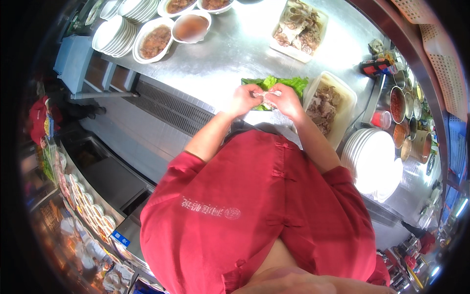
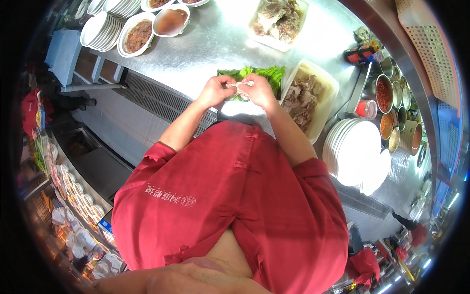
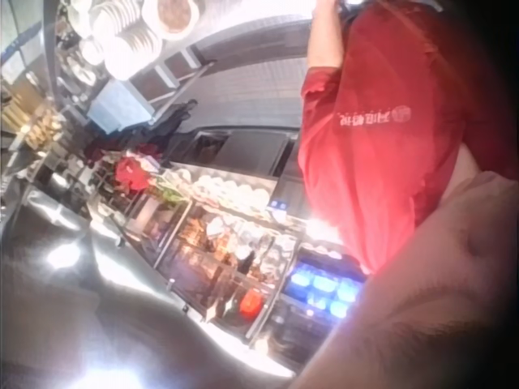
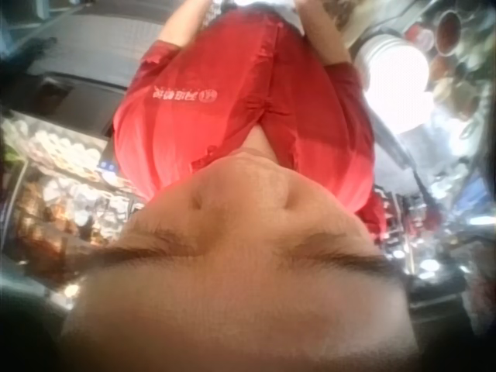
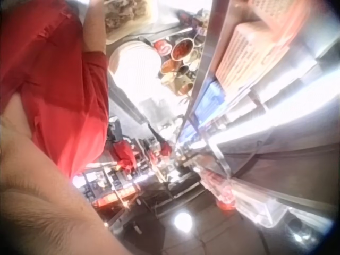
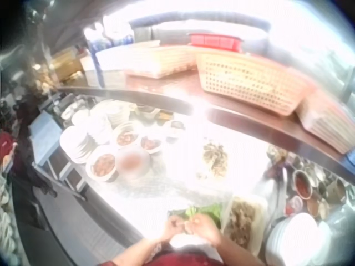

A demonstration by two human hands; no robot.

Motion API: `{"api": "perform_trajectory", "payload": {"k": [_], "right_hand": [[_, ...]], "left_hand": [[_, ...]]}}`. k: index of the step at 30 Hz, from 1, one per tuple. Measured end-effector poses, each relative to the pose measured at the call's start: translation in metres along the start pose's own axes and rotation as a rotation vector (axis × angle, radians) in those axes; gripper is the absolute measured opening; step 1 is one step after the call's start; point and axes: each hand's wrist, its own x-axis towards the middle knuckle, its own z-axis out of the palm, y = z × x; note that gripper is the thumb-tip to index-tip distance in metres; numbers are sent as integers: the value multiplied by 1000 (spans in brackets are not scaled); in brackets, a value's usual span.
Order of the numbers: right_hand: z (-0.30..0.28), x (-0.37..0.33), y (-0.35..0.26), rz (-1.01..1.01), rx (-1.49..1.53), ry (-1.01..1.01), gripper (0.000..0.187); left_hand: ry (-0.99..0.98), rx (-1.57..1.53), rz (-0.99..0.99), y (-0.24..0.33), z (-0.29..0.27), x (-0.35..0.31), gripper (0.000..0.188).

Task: The person places green leaves on a plate, then adds sliced meat on top of the leaves. They continue layering meat and leaves, then move to a refrigerated display to retrieve a packaged item and return to the counter.

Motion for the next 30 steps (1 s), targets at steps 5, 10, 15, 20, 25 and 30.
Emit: {"api": "perform_trajectory", "payload": {"k": [5, 10, 15, 20, 25, 30], "right_hand": [[1, 0, 5, -78, -150, 95, 16], [-18, -4, 3, 13, -108, 211, 13], [-16, -3, 9, 99, 258, 11, 19], [-4, 1, 17, -218, -138, 0, 29], [3, 1, 14, -180, -165, 92, 24], [15, 0, 10, -151, -139, 183, 15]], "left_hand": [[47, 175, -40, -2, 1, 4, 16], [160, 175, -127, -7, -9, 4, 21], [13, 397, 83, 7, -9, -1, 39], [-7, 205, 123, 19, 6, -5, 40], [78, 150, 163, 15, 17, -5, 22], [192, 49, 102, 6, 26, -3, 15]]}}
